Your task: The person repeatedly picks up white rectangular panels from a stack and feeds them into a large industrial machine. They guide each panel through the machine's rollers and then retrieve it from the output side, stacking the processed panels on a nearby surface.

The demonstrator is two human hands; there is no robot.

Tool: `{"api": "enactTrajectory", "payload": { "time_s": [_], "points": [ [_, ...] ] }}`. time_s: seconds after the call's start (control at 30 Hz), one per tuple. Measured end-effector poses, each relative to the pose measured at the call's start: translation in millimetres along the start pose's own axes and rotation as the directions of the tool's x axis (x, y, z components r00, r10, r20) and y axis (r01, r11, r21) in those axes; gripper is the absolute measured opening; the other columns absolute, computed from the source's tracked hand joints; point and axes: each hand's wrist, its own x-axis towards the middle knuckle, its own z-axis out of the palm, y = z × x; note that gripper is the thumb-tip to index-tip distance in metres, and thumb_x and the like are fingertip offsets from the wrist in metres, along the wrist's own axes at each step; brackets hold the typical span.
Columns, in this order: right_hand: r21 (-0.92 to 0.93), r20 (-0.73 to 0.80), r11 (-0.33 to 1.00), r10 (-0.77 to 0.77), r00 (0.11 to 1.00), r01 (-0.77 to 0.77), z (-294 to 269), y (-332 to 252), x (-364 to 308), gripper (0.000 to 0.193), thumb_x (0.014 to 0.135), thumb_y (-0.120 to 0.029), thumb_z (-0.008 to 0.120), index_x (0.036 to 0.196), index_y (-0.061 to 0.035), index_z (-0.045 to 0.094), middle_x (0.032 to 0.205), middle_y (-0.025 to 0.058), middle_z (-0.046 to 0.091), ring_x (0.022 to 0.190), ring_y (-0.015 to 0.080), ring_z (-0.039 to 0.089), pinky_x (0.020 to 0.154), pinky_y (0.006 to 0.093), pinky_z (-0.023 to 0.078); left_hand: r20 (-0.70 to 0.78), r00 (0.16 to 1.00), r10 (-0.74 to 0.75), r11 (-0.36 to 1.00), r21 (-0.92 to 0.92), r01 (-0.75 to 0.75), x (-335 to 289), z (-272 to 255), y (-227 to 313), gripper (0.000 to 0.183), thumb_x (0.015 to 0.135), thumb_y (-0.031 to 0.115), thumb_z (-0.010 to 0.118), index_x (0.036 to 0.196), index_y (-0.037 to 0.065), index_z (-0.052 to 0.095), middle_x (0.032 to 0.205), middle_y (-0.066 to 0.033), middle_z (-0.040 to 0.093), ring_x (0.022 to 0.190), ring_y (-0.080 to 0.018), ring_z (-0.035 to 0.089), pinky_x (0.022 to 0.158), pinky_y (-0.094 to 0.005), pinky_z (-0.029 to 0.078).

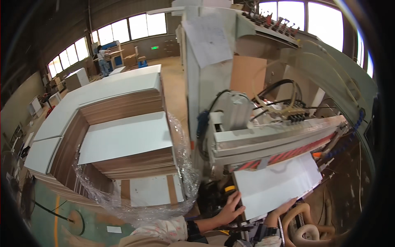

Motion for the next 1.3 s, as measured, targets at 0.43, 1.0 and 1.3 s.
{"api": "enactTrajectory", "payload": {
  "time_s": [0.43,1.0,1.3],
  "points": [
    [-0.798,0.305,-0.602,-0.418,0.856,-0.010,32.3,57.3,-9.9,0.048,0.093,-0.020,0.034,0.133,0.0039,0.024,0.130,0.0202,0.036,0.112,0.0275,0.042,0.096,0.0330,0.033,-0.728,0.563,-0.392,0.776,-0.590,-0.223,-49.3,-356.3,-33.3,0.041,0.090,0.046,0.041,0.075,0.009,0.046,0.058,-0.0016,0.046,0.049,-0.0112,0.047,0.045,-0.0258,0.041],
    [-0.427,0.539,-0.890,-0.394,0.744,-0.162,0.6,23.0,-8.5,0.046,0.088,-0.016,0.045,0.129,0.0025,0.035,0.134,0.0179,0.035,0.124,0.0282,0.032,0.104,0.0350,0.022,-0.886,0.259,-0.386,0.918,-0.397,0.010,-33.2,-414.4,-6.8,0.040,0.080,0.038,0.061,0.098,0.003,0.058,0.088,-0.0122,0.058,0.078,-0.0224,0.057,0.069,-0.0333,0.046],
    [-0.370,0.506,-0.886,-0.444,0.739,-0.279,57.2,111.0,-19.8,0.048,0.086,-0.023,0.044,0.126,0.0008,0.037,0.131,0.0236,0.036,0.122,0.0369,0.033,0.101,0.0397,0.026,-0.545,0.792,-0.274,0.961,-0.122,0.249,-8.8,-223.2,-21.5,0.037,0.088,0.029,0.053,0.060,0.005,0.048,0.051,-0.0018,0.041,0.045,-0.0103,0.036,0.040,-0.0247,0.029]
  ]
}}
